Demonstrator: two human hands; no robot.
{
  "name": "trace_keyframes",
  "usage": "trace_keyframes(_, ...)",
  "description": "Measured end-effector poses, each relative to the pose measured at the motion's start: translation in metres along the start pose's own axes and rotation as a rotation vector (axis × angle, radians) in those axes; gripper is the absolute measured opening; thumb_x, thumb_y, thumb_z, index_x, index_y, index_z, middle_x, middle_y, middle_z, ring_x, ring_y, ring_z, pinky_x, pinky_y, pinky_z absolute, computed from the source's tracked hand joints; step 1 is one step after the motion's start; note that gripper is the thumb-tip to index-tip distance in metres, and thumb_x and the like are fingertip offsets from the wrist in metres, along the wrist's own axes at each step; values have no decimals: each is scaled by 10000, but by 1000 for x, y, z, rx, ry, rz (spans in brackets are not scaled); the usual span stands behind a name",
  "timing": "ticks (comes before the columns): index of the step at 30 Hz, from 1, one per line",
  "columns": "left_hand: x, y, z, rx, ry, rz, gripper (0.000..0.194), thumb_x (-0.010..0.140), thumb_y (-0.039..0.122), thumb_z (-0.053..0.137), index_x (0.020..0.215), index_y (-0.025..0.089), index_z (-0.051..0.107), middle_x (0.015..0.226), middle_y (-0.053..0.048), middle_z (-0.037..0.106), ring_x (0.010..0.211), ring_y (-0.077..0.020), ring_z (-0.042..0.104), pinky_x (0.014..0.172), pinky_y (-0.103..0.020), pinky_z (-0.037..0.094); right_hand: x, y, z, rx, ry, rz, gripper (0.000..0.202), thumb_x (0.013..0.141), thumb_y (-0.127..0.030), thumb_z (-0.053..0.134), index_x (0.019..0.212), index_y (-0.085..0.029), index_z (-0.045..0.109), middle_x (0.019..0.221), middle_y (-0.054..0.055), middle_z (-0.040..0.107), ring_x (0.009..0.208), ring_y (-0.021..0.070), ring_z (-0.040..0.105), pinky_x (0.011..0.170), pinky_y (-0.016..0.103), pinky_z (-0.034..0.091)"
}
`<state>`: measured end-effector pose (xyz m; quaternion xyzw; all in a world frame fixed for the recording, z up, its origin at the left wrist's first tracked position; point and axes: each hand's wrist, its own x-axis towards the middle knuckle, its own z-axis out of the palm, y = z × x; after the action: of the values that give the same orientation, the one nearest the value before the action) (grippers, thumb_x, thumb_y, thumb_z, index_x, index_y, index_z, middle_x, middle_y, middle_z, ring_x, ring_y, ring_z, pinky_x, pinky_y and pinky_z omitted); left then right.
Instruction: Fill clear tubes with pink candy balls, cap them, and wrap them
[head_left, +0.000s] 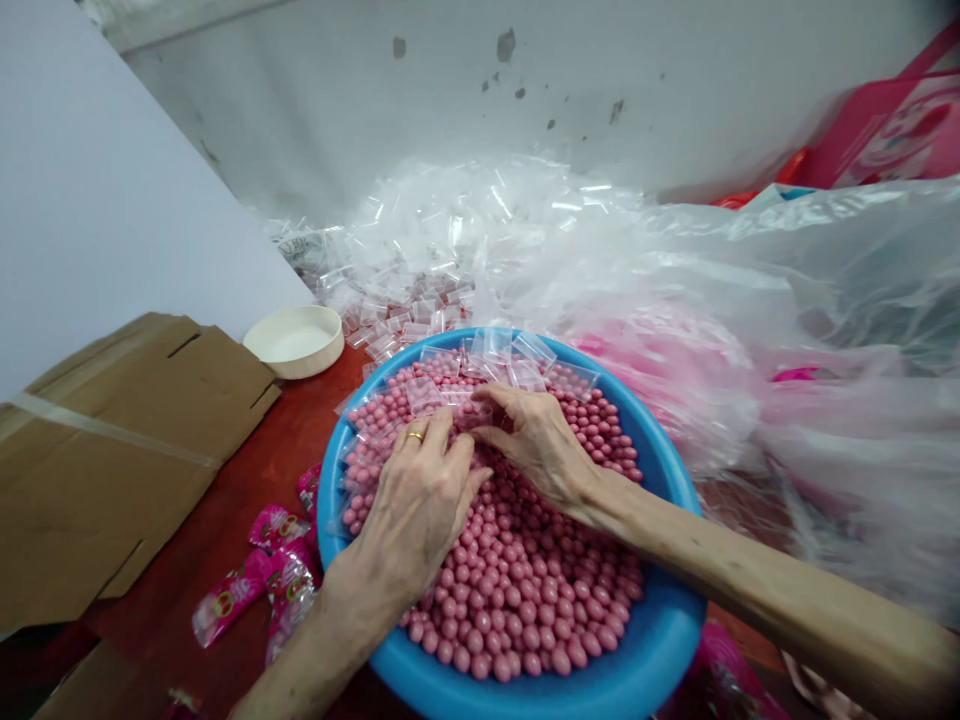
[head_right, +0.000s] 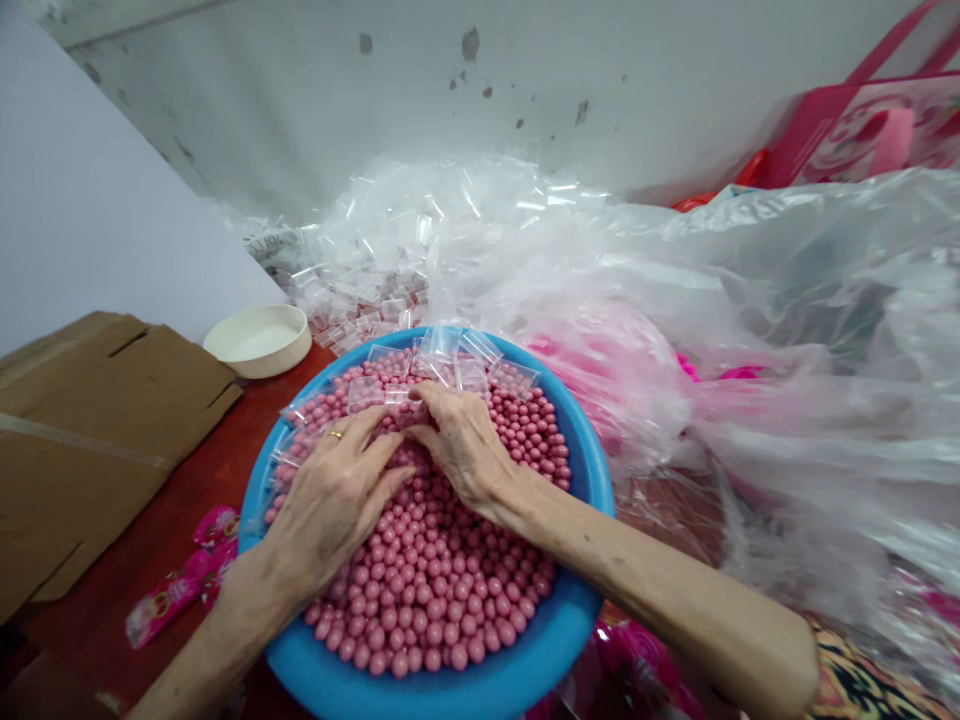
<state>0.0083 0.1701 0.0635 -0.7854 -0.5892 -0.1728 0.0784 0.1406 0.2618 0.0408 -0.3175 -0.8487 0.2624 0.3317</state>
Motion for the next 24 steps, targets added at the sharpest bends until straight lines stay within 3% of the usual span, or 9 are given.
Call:
trace_keyframes(3,1,0,0,29,6,0,120,863,179,534,905,95,609,1186,-207,577,1083,-332,577,907,-480,501,-1,-1,-2,-7,-22,-49,337,797,-57,563,1108,-168,631,972,59,680,829,176,632,732,262,457)
trace_keyframes(6,2,-1,0,27,-2,6,119,857,174,544,906,87,609,1234,-231,560,1118,-343,560,930,-486,484,-1,-1,-5,-18,-60,-86,243,835,-95,527,993,-189,685,827,33,675,708,156,621,636,240,448)
trace_keyframes(10,4,-1,-1,20,-40,26,122,872,181,529,908,94,606,1231,-215,574,1131,-318,547,952,-476,467,1,-1,-6,-19,-63,-115,200,801,-70,548,894,-167,696,852,39,704,756,166,643,710,259,471)
trace_keyframes(15,5,0,-2,61,-35,58,121,871,173,531,909,87,607,1162,-207,601,1035,-299,590,930,-465,476,3,2,-5,-23,-71,-147,228,776,-53,559,966,-117,666,908,82,713,796,196,660,723,287,488)
trace_keyframes(19,5,0,-2,36,-36,38,101,866,175,539,893,103,604,1083,-167,630,1010,-289,598,899,-457,496,4,4,-11,-1,-132,-188,183,854,-125,512,936,-145,674,919,70,710,781,184,657,715,293,491)
trace_keyframes(24,4,-1,-1,41,-48,-4,133,875,200,525,907,99,605,1233,-212,564,1128,-325,548,921,-489,487,8,3,-20,60,-263,-245,231,891,-129,439,906,-181,664,907,28,702,762,148,645,706,268,492)
